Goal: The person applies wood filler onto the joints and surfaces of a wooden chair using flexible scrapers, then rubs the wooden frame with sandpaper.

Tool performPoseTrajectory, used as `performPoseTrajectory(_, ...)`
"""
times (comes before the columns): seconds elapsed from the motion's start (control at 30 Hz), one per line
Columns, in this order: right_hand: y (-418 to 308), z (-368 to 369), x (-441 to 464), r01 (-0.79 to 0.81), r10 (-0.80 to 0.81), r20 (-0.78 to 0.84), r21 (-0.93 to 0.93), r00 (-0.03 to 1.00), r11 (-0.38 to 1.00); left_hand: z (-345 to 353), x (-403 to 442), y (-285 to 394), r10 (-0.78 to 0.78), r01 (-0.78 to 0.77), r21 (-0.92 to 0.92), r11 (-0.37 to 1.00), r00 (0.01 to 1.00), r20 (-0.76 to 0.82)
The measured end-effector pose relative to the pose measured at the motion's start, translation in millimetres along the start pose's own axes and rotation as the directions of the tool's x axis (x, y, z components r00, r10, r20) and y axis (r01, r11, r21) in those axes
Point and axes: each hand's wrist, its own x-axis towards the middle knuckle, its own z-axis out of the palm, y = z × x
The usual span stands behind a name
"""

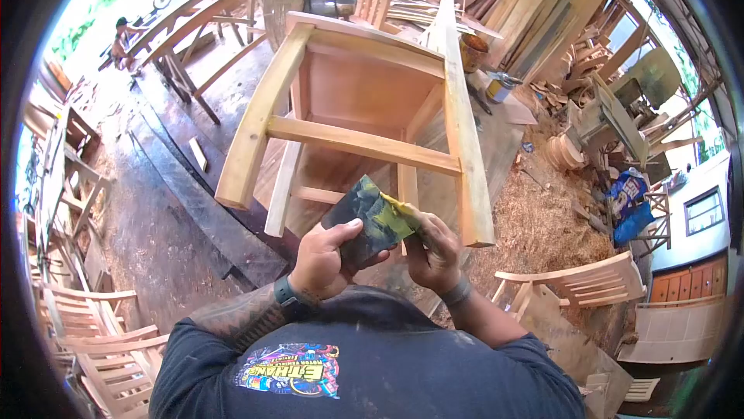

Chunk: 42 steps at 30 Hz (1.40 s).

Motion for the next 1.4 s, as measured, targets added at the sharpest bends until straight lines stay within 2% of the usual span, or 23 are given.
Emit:
performPoseTrajectory(0.13,-5,-2,14,0.121,-0.073,0.249,-0.182,0.966,0.976,-9,-3,7,0.114,-0.117,0.064,0.991,0.992,0.047)
performPoseTrajectory(0.23,1,0,13,0.002,0.128,0.394,-0.312,0.910,0.950,-19,-4,3,0.175,-0.177,0.056,0.983,0.984,0.040)
performPoseTrajectory(0.27,2,5,11,-0.031,0.157,0.358,-0.333,0.920,0.942,-21,-5,4,0.189,-0.191,0.054,0.980,0.981,0.037)
performPoseTrajectory(0.37,19,9,-4,-0.041,0.235,0.467,-0.388,0.852,0.921,-29,-2,10,0.206,-0.208,0.053,0.977,0.978,0.037)
performPoseTrajectory(0.43,46,21,-17,-0.413,0.390,0.386,-0.024,0.836,0.910,-37,6,15,0.188,-0.190,0.043,0.981,0.981,0.039)
performPoseTrajectory(0.47,59,25,-24,-0.556,0.470,0.372,0.170,0.801,0.813,-58,17,10,0.243,-0.258,0.240,0.936,0.966,0.091)
performPoseTrajectory(0.5,67,25,-27,-0.562,0.492,0.351,0.128,0.796,0.817,-90,34,1,0.286,-0.323,0.421,0.848,0.946,0.150)
performPoseTrajectory(0.57,80,22,-26,-0.575,0.534,0.315,0.045,0.784,0.817,-106,40,-5,0.244,-0.284,0.553,0.783,0.959,0.147)
performPoseTrajectory(0.6,42,16,7,-0.320,0.314,0.257,-0.019,0.914,0.947,-99,36,2,0.168,-0.185,0.520,0.834,0.983,0.080)
performPoseTrajectory(0.67,48,9,19,-0.067,0.101,0.353,-0.109,0.930,0.992,-89,29,15,0.022,0.024,0.528,0.849,0.997,-0.080)
performPoseTrajectory(0.7,50,6,22,0.068,-0.005,0.403,-0.143,0.915,0.987,-95,32,13,0.058,-0.015,0.648,0.762,0.997,-0.045)
performPoseTrajectory(0.77,53,7,24,0.084,0.033,0.505,-0.206,0.863,0.975,-108,42,8,0.114,-0.106,0.841,0.531,0.992,0.053)
performPoseTrajectory(0.87,60,12,17,0.065,0.065,0.572,-0.204,0.817,0.977,-83,43,18,0.019,0.034,0.756,0.654,0.998,-0.062)
performPoseTrajectory(0.93,60,11,12,0.027,0.078,0.596,-0.164,0.799,0.986,-91,53,13,0.117,-0.021,0.836,0.549,0.992,-0.052)
performPoseTrajectory(1.0,54,8,8,-0.012,0.123,0.615,-0.181,0.779,0.983,-112,68,2,0.270,-0.206,0.957,0.202,0.952,0.147)
performPoseTrajectory(1.03,51,6,6,-0.033,0.147,0.622,-0.191,0.769,0.981,-121,75,0,0.308,-0.335,0.935,-0.115,0.883,0.355)
performPoseTrajectory(1.1,52,2,0,-0.085,0.186,0.657,-0.183,0.730,0.979,-128,86,-2,0.342,-0.321,0.937,-0.137,0.872,0.349)
performPoseTrajectory(1.13,54,1,-4,-0.109,0.204,0.674,-0.180,0.710,0.978,-113,88,4,0.341,-0.189,0.968,0.163,0.932,0.124)
performPoseTrajectory(1.17,59,3,-12,-0.303,0.273,0.609,-0.056,0.745,0.951,-104,89,8,0.271,-0.035,0.895,0.445,0.958,-0.097)
performPoseTrajectory(1.23,75,13,-30,-0.597,0.435,0.493,0.236,0.753,0.767,-117,99,4,0.218,-0.081,0.594,0.801,0.963,-0.162)
performPoseTrajectory(1.3,80,26,-37,-0.654,0.588,0.291,0.395,0.755,0.645,-108,90,7,0.100,0.002,0.362,0.932,0.960,-0.263)
performPoseTrajectory(1.37,77,37,-40,-0.656,0.678,0.161,0.487,0.717,0.577,-123,88,-14,0.226,-0.170,0.511,0.842,0.973,-0.048)
performPoseTrajectory(1.4,70,41,-39,-0.652,0.694,0.129,0.496,0.708,0.574,-109,85,-18,0.127,-0.075,0.325,0.943,0.981,-0.144)
